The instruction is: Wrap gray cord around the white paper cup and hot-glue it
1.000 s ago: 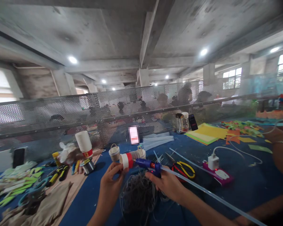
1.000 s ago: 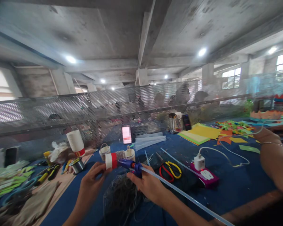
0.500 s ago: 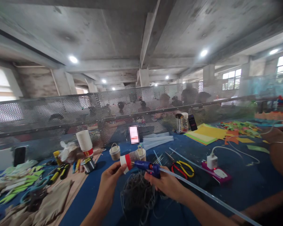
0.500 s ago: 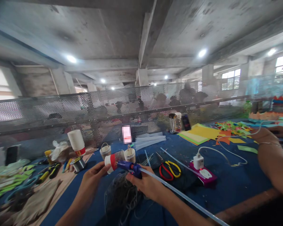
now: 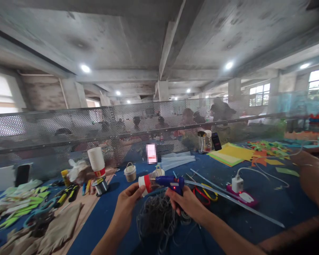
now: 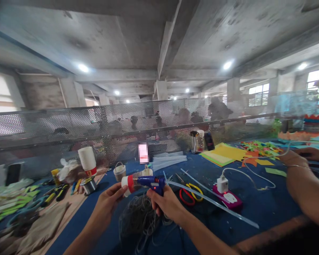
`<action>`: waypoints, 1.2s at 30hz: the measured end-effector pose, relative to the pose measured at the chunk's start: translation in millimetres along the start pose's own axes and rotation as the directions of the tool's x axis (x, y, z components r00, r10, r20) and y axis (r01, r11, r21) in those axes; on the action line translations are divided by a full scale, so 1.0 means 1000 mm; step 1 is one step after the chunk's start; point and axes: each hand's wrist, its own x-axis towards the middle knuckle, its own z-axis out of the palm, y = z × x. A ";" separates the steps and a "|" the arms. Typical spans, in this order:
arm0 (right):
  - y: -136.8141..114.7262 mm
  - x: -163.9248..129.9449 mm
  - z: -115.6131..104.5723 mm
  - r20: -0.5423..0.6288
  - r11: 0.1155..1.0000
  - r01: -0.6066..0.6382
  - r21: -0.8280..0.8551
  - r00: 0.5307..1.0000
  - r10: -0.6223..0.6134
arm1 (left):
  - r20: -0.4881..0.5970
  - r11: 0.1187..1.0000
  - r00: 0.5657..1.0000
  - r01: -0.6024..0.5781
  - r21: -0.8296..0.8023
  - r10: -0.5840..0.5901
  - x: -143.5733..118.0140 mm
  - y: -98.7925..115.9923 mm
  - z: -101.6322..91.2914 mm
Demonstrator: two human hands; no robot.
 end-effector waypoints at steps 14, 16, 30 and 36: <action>0.001 0.002 0.000 0.004 0.989 0.003 0.148 1.000 -0.004 | -0.047 0.999 0.999 0.010 -0.039 -0.012 0.000 0.003 -0.001; 0.000 0.002 -0.001 -0.023 0.973 -0.015 0.231 1.000 0.021 | -0.052 0.996 0.998 0.022 -0.085 -0.027 0.001 0.004 -0.002; 0.021 -0.013 -0.072 -0.238 0.763 -0.225 0.606 0.864 0.443 | -0.029 0.980 0.997 0.072 -0.188 -0.078 0.008 -0.005 -0.005; 0.036 -0.018 -0.098 -0.203 0.708 -0.300 0.639 0.823 0.531 | -0.041 0.983 0.995 0.079 -0.164 -0.087 0.008 -0.007 -0.004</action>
